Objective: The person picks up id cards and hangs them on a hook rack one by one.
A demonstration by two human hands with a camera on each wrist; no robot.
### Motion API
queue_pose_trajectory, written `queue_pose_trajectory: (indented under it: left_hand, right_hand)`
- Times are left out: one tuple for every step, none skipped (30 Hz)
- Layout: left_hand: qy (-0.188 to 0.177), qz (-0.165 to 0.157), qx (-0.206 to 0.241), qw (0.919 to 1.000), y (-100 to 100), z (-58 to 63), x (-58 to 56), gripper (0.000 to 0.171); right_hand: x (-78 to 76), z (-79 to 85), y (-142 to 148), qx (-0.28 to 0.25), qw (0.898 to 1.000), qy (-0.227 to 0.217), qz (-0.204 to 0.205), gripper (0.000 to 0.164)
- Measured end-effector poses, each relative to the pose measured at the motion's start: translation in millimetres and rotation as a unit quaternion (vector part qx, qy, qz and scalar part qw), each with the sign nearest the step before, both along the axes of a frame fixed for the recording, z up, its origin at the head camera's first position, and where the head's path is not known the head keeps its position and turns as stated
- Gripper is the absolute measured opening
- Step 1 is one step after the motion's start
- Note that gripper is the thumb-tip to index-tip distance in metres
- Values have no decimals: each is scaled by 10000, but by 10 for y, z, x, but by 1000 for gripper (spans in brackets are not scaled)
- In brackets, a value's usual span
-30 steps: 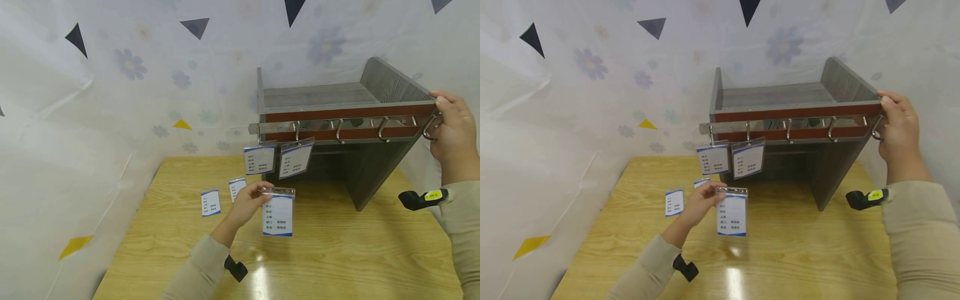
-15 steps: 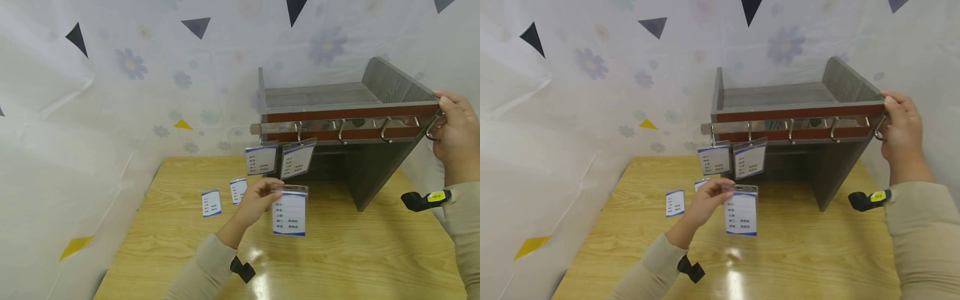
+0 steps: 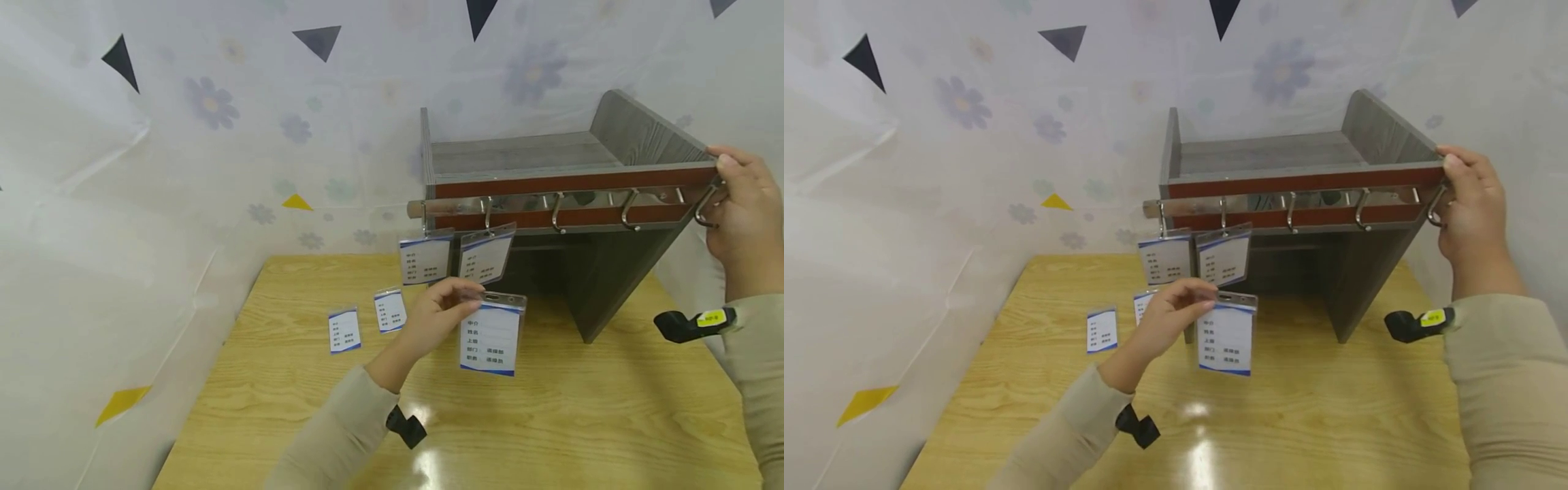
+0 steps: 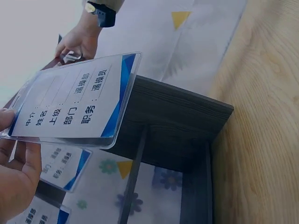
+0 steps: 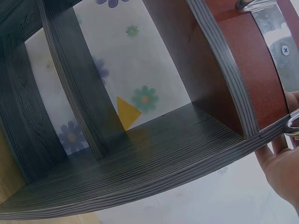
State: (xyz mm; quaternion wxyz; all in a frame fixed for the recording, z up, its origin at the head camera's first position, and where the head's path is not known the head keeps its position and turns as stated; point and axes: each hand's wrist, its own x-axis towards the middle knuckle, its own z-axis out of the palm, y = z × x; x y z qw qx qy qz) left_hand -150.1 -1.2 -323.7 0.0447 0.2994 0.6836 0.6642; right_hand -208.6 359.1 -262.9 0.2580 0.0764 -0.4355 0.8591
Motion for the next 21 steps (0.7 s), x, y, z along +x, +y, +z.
queue_pose_trajectory:
  left_hand:
    - [51, 2, -34, 10000, 18, 24, -2, 19]
    - [113, 4, -68, 9999, 35, 48, -4, 18]
    - [154, 5, -108, 9998, 51, 74, -5, 18]
    - [183, 30, -174, 9997, 66, 97, -5, 18]
    - [188, 43, -230, 9995, 80, 119, -5, 18]
    - [175, 61, -284, 9994, 93, 139, -6, 19]
    - [147, 80, -310, 9994, 107, 158, -7, 19]
    - [122, 104, -342, 9993, 120, 176, -7, 19]
    - [105, 130, -369, 9992, 133, 192, -9, 19]
    - [99, 155, -400, 9990, 146, 206, -12, 19]
    - [94, 165, -409, 9990, 159, 220, -15, 19]
    - [109, 193, -436, 9988, 172, 230, -20, 19]
    - [125, 210, -460, 9986, 186, 241, -25, 19]
    - [148, 225, -505, 9984, 200, 252, -31, 20]
    - [221, 223, -499, 9983, 221, 224, -63, 20]
    - [255, 251, -536, 9979, 236, 238, -68, 20]
    - [303, 271, -545, 9977, 252, 256, -71, 20]
    - [357, 297, -565, 9973, 270, 274, -76, 19]
    - [407, 306, -573, 9971, 288, 291, -83, 19]
    - [478, 315, -588, 9966, 308, 300, -94, 19]
    - [565, 320, -585, 9962, 331, 292, -117, 19]
  right_hand:
    - [-2, 2, -3, 3, 10000, 1, 0, 25]
    - [-4, 5, -6, 13, 10000, 0, -8, 24]
    - [-6, 5, -7, 12, 10000, -19, -13, 24]
    - [-9, 7, -9, 15, 10000, -22, -16, 24]
    - [-10, 9, -11, 33, 10000, -33, -28, 25]
    - [-10, 10, -12, 32, 10000, -41, -27, 25]
    - [-10, 11, -12, 33, 10000, -54, -26, 26]
    - [-9, 12, -14, 39, 10000, -71, -29, 26]
    - [-8, 12, -12, 36, 10000, -85, -25, 26]
    - [-8, 12, -11, 50, 9999, -87, -34, 26]
    - [-7, 10, -8, 55, 9999, -90, -37, 26]
    - [-7, 9, -4, 46, 9999, -102, -28, 25]
    - [-7, 7, 1, 47, 9999, -106, -24, 24]
    - [-11, 7, 11, 42, 9999, -121, -11, 24]
    - [-17, 5, 19, 22, 9999, -103, 4, 23]
    - [-20, 6, 23, 25, 10000, -81, 15, 23]
    - [-22, 9, 27, -1, 10000, -25, 54, 22]
    - [-24, 9, 32, 26, 10000, -3, 68, 22]
    - [-27, 8, 38, 69, 10000, 20, 64, 22]
    - [-29, 11, 43, 84, 9999, 51, 80, 22]
    - [-28, 11, 45, 99, 9999, 82, 91, 22]
